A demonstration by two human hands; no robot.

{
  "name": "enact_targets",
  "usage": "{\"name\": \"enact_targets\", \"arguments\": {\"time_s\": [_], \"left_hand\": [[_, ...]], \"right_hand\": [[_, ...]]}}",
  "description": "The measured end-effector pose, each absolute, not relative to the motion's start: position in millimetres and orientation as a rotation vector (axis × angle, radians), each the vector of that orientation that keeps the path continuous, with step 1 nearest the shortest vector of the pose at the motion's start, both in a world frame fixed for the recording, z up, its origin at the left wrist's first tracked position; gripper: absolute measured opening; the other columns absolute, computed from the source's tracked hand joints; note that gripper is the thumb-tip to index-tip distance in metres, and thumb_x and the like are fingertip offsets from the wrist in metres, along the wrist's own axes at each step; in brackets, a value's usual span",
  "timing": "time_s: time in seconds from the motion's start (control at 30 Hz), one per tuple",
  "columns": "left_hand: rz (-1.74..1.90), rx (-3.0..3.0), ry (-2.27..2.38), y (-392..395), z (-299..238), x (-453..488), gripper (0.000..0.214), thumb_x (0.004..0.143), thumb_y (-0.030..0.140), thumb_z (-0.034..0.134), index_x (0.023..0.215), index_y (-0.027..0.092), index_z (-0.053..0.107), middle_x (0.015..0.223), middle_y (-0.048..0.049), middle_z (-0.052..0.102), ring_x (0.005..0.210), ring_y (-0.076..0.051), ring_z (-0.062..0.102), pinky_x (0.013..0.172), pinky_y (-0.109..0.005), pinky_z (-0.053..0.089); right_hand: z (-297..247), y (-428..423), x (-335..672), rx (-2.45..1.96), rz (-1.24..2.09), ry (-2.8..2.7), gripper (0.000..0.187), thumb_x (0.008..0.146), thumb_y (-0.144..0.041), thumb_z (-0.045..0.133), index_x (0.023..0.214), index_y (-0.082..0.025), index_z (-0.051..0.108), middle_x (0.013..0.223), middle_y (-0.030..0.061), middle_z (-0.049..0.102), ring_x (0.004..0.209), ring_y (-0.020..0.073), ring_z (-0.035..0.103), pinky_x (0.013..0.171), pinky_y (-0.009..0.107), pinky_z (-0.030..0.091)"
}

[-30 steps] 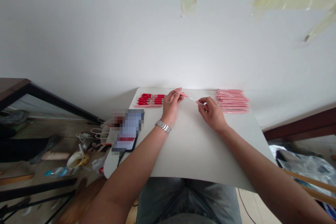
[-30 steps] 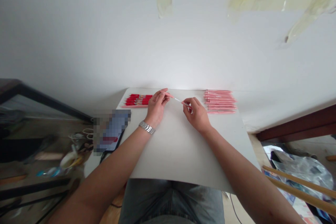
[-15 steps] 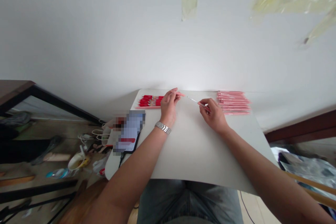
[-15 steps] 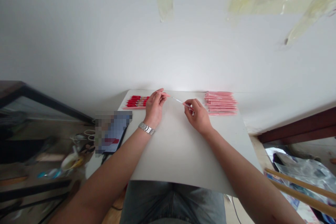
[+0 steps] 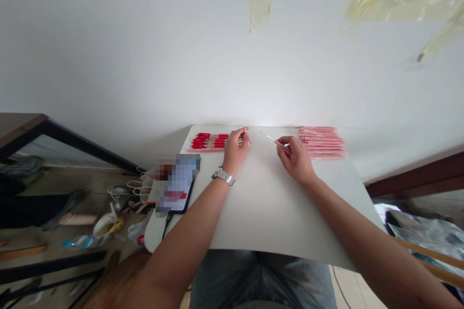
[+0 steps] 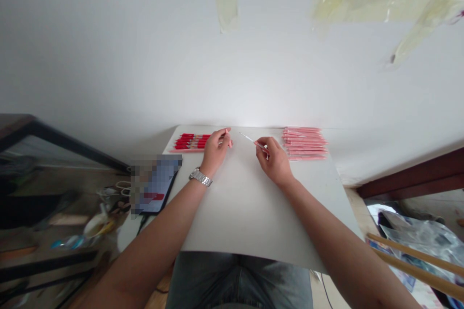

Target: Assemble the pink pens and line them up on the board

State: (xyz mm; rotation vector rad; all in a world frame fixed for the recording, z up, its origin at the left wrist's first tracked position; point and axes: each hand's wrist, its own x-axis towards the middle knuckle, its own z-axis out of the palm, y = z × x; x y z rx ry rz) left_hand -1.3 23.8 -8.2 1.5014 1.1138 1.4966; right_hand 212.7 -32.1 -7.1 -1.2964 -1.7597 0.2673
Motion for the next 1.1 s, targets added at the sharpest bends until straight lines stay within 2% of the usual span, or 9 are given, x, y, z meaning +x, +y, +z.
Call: {"name": "enact_targets", "arguments": {"time_s": [0.17,0.27,0.4,0.63,0.97,1.1], "left_hand": [[1.51,1.685,1.241,18.5,-2.8,-4.9,0.028,0.09,0.033,0.073,0.116,0.024,0.073,0.089,-0.0048,0.067,0.079,-0.019,0.06,0.085,-0.033,0.048],[1.405,1.854,1.342,14.3,0.9,-5.6,0.029,0.095,0.03,0.066,0.122,0.025,0.068,0.093,-0.0049,0.064,0.075,-0.018,0.06,0.079,-0.032,0.049],[1.244,2.062,1.482,11.9,1.9,-5.7,0.019,0.098,0.023,0.058,0.115,0.024,0.067,0.098,-0.0055,0.062,0.074,-0.016,0.06,0.08,-0.033,0.05],[1.083,2.223,1.603,13.5,-2.7,-4.8,0.019,0.094,0.013,0.058,0.109,0.022,0.067,0.094,-0.0054,0.064,0.081,-0.019,0.061,0.081,-0.034,0.05],[1.081,2.199,1.597,19.5,-11.6,-4.6,0.022,0.09,0.009,0.06,0.106,0.021,0.07,0.099,-0.0061,0.059,0.078,-0.018,0.06,0.079,-0.034,0.05],[1.064,2.196,1.618,20.3,-12.1,-5.1,0.017,0.09,0.011,0.061,0.1,0.021,0.07,0.098,-0.006,0.057,0.077,-0.018,0.059,0.078,-0.035,0.05]], "right_hand": [[-5.7,-32.6,212.6,-1.295,0.26,-1.76,0.014,0.1,-0.035,0.054,0.108,-0.024,0.059,0.1,0.0069,0.069,0.073,0.0179,0.061,0.067,0.032,0.051],[-5.8,-32.6,212.6,-1.29,0.25,-1.766,0.014,0.1,-0.034,0.055,0.108,-0.024,0.059,0.099,0.0065,0.069,0.073,0.0176,0.061,0.067,0.032,0.05],[-7.4,-32.3,212.9,-1.289,0.253,-1.768,0.014,0.1,-0.033,0.055,0.108,-0.023,0.059,0.1,0.0065,0.069,0.073,0.0173,0.061,0.067,0.031,0.05],[-8.2,-31.0,212.9,-1.276,0.255,-1.769,0.014,0.1,-0.034,0.055,0.109,-0.023,0.06,0.1,0.007,0.069,0.076,0.0182,0.062,0.069,0.032,0.05],[-8.8,-30.4,213.1,-1.3,0.261,-1.783,0.014,0.1,-0.034,0.055,0.108,-0.023,0.06,0.101,0.0072,0.07,0.075,0.0181,0.063,0.069,0.032,0.051],[-9.5,-30.1,212.8,-1.299,0.271,-1.786,0.016,0.1,-0.036,0.055,0.108,-0.023,0.061,0.102,0.0079,0.071,0.078,0.0193,0.064,0.069,0.032,0.051]]}}
